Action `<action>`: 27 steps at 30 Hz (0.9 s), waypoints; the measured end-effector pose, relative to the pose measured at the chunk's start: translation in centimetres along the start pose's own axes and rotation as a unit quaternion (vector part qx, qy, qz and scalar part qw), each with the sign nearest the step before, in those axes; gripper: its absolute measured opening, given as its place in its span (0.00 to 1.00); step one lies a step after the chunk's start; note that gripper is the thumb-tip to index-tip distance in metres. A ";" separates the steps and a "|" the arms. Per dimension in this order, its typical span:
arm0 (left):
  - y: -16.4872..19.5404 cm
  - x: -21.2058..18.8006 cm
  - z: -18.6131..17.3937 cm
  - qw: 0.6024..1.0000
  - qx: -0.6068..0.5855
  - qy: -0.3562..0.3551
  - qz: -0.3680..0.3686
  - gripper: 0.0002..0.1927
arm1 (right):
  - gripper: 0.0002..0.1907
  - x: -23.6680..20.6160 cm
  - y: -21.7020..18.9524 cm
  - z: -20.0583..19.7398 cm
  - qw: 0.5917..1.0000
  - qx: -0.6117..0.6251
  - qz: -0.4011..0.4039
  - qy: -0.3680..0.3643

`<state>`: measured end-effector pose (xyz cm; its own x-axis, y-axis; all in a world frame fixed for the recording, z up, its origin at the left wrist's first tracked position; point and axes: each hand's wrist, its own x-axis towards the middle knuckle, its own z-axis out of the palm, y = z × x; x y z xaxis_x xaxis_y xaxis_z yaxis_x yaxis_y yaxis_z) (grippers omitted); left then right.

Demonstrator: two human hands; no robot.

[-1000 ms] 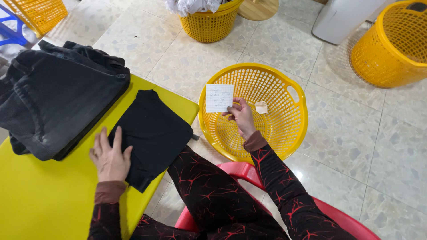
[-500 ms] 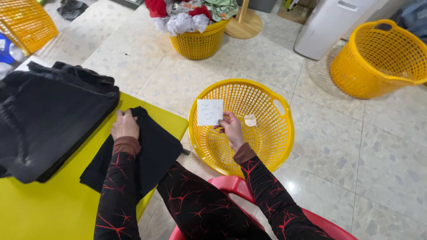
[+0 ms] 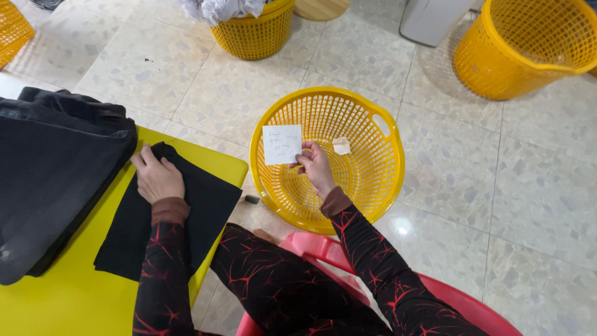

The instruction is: The person folds a pair of dark gray jeans on a yellow table, smoothing and aligning the fabric before stacking them with other folded garments. The person also picks up a small white paper from a yellow basket and places it back.

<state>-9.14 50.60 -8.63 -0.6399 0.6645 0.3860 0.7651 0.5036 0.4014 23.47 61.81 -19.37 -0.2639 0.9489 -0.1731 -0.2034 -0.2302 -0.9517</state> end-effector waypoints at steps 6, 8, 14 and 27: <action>2.4 -7.0 -4.0 0.986 -0.020 -0.061 0.154 0.32 | 0.11 0.4 0.8 -0.9 1.000 -0.008 0.003 0.012; 2.6 -10.2 -5.9 0.978 0.005 -0.101 0.180 0.35 | 0.10 0.5 1.0 -1.3 1.000 -0.014 0.001 0.008; -1.6 -16.9 -11.2 0.981 0.044 -0.117 0.149 0.37 | 0.11 0.6 1.5 -2.0 0.999 -0.019 0.012 0.034; -8.4 -26.7 -8.8 0.985 0.135 -0.073 0.082 0.51 | 0.12 0.1 0.1 -1.7 0.998 -0.036 0.018 0.047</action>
<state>0.94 23.79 -15.01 -0.5045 0.8115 0.2950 0.8609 0.4988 0.1001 25.01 62.24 -19.96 -0.1790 0.9570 -0.2283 -0.1267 -0.2526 -0.9592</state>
